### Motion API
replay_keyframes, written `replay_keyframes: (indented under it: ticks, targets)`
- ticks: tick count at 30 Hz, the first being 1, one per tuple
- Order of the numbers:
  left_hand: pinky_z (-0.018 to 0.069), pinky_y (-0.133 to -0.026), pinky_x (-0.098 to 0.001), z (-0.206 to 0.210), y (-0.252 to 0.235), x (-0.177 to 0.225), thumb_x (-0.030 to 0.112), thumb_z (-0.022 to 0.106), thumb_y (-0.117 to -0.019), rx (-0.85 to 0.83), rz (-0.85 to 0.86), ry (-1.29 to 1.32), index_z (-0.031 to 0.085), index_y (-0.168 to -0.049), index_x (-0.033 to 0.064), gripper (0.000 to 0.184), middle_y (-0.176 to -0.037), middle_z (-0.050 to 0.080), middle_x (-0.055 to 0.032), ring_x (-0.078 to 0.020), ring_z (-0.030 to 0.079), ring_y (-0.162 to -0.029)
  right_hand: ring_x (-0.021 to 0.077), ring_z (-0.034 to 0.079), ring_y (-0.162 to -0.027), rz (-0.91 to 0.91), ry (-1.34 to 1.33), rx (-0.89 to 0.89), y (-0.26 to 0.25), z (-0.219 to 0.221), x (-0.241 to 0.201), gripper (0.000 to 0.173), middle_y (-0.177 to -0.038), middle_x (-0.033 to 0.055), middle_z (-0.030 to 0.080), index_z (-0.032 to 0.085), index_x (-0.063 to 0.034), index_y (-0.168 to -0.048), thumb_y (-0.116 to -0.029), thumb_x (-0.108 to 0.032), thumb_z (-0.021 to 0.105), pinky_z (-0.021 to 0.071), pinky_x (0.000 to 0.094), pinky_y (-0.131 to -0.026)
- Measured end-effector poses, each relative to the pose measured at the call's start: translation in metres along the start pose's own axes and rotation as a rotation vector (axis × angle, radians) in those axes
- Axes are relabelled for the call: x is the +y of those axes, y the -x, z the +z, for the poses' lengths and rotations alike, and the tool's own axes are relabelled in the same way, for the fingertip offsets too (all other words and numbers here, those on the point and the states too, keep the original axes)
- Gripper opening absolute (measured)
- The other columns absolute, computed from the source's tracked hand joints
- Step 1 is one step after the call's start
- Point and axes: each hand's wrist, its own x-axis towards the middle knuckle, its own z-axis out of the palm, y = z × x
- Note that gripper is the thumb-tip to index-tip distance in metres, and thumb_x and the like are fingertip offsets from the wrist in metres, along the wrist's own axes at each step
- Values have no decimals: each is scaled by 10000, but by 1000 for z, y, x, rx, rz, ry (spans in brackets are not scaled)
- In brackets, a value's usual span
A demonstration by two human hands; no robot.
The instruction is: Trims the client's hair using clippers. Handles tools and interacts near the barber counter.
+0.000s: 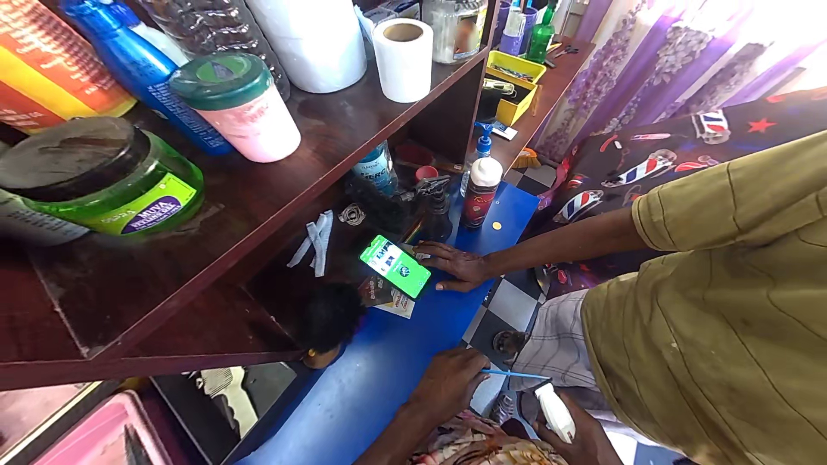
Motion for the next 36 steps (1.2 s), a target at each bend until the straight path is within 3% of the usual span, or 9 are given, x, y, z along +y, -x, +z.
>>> replay_keyframes:
  ticks: [12,15,17,19,21,27,31,34,36]
  targets:
    - [599,-841,-376,0,7,-4,210,615,-1014,76,2,-7,720,-1074,84,175,-1002,741,-80,-226,727,-943,300,708,-944,-37,-10,-19,-4,3,-3,534,-1018,202,718,601,82,-1233,-871,-260,797,555,485,-902]
    - [607,-836,-354,1,15,-5,201,572,-1043,325,-32,153,678,-1103,48,196,-1086,728,-111,-188,726,-944,296,709,-953,-40,-27,-22,-4,3,-1,537,-1027,203,718,599,85,-1237,-875,-258,797,555,479,-911]
    - [619,-801,-309,0,15,4,206,493,-1074,629,-110,352,536,-1164,-25,252,-1217,690,-137,-136,725,-919,298,709,-962,-44,-34,-22,-4,3,0,548,-1038,208,719,597,91,-1244,-875,-260,797,552,481,-921]
    - [643,-730,-334,-9,4,13,188,444,-1085,902,-228,519,404,-1282,-83,337,-1098,722,-113,-170,742,-841,306,709,-969,-35,-34,-25,-2,3,-1,551,-1040,214,720,597,93,-1248,-877,-263,795,550,486,-925]
    - [650,-720,-353,-29,-11,9,181,422,-1086,1008,-297,588,328,-1363,-117,417,-1025,717,-118,-201,747,-838,299,708,-978,-20,-31,-36,-3,2,-2,549,-1046,202,719,593,79,-1256,-880,-265,796,549,483,-933]
    - [658,-750,-355,-80,-44,-23,161,403,-1086,1059,-376,655,290,-1429,-117,456,-1070,653,-162,-198,748,-840,310,699,-1008,-57,-15,-14,-8,9,13,548,-1092,222,711,626,56,-1244,-891,-335,778,541,493,-949]
    - [657,-737,-362,-88,-53,-35,157,413,-1085,1080,-399,672,337,-1391,-96,404,-993,669,-155,-205,745,-786,318,696,-1024,-36,-1,-15,-7,9,12,556,-1101,223,708,627,45,-1248,-890,-354,775,535,506,-957]
    - [639,-688,-333,-70,-46,-18,143,443,-1062,964,-336,571,412,-1292,-109,342,-878,686,-97,-159,720,-711,309,698,-1002,-27,-6,-17,-1,8,14,547,-1078,211,710,617,47,-1243,-895,-343,778,540,499,-946]
    - [621,-656,-324,-47,-34,-6,147,490,-1055,793,-218,523,503,-1226,-91,294,-960,731,-86,-143,708,-723,322,705,-969,-15,-19,-23,3,4,4,543,-1042,215,716,600,73,-1243,-890,-294,789,546,508,-923]
